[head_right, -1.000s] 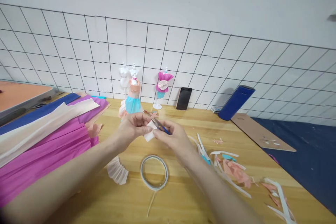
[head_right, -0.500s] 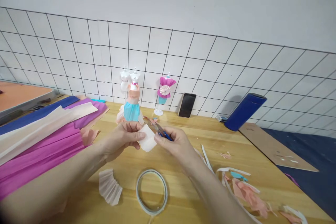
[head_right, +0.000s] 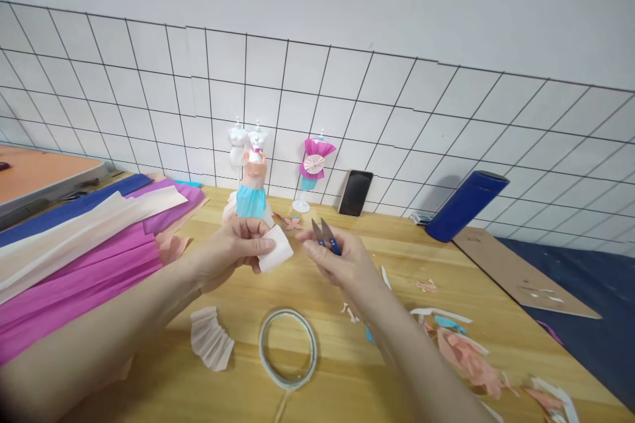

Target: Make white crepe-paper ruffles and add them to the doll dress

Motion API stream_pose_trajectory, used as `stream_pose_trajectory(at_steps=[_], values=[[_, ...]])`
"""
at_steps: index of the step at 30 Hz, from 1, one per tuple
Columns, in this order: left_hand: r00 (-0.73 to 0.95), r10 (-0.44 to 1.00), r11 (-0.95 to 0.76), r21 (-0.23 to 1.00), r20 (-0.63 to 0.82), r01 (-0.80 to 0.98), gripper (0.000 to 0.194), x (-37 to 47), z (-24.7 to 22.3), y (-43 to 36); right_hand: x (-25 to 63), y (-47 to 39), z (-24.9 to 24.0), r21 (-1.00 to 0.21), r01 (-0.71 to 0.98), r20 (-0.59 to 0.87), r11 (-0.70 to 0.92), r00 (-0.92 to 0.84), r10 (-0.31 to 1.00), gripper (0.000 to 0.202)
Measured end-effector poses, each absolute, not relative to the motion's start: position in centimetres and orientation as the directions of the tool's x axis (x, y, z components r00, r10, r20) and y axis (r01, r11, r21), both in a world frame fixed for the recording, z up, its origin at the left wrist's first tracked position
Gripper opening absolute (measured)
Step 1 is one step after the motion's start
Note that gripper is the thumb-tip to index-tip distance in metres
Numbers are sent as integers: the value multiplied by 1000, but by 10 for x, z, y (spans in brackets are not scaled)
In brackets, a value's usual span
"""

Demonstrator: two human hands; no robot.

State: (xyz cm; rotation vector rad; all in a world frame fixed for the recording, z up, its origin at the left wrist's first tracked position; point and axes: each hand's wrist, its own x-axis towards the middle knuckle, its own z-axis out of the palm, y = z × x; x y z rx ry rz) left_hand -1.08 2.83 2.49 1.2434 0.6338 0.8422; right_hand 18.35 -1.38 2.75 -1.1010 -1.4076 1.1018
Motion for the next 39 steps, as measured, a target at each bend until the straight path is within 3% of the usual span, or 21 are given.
stream_pose_trajectory(at_steps=[9, 14, 18, 22, 24, 30, 34, 39], values=[[692, 722, 78, 994, 0, -80, 37, -3, 19, 22, 159, -17, 24, -987, -20, 157, 158, 65, 986, 21], [756, 653, 295, 937, -54, -188, 58, 1, 12, 25, 161, -16, 23, -974, -194, 102, 120, 102, 990, 27], [829, 538, 432, 894, -149, -120, 83, 0, 11, 29, 169, -9, 23, -946, -305, 69, 107, 133, 989, 30], [841, 501, 496, 864, -204, -86, 90, -1, 11, 29, 174, -3, 21, -921, -382, 23, 75, 138, 990, 30], [835, 510, 489, 868, -207, -84, 86, 0, 10, 28, 175, -2, 19, -909, -412, 11, 69, 142, 990, 30], [666, 722, 350, 930, -190, -115, 36, 4, 2, 23, 175, -1, 20, -884, -460, 14, 86, 157, 987, 29], [548, 818, 318, 931, -175, -178, 27, 3, 0, 26, 176, -1, 19, -878, -467, 28, 104, 167, 986, 28], [534, 823, 351, 912, -192, -213, 28, 1, 2, 31, 174, -1, 15, -880, -467, 17, 86, 150, 989, 28]])
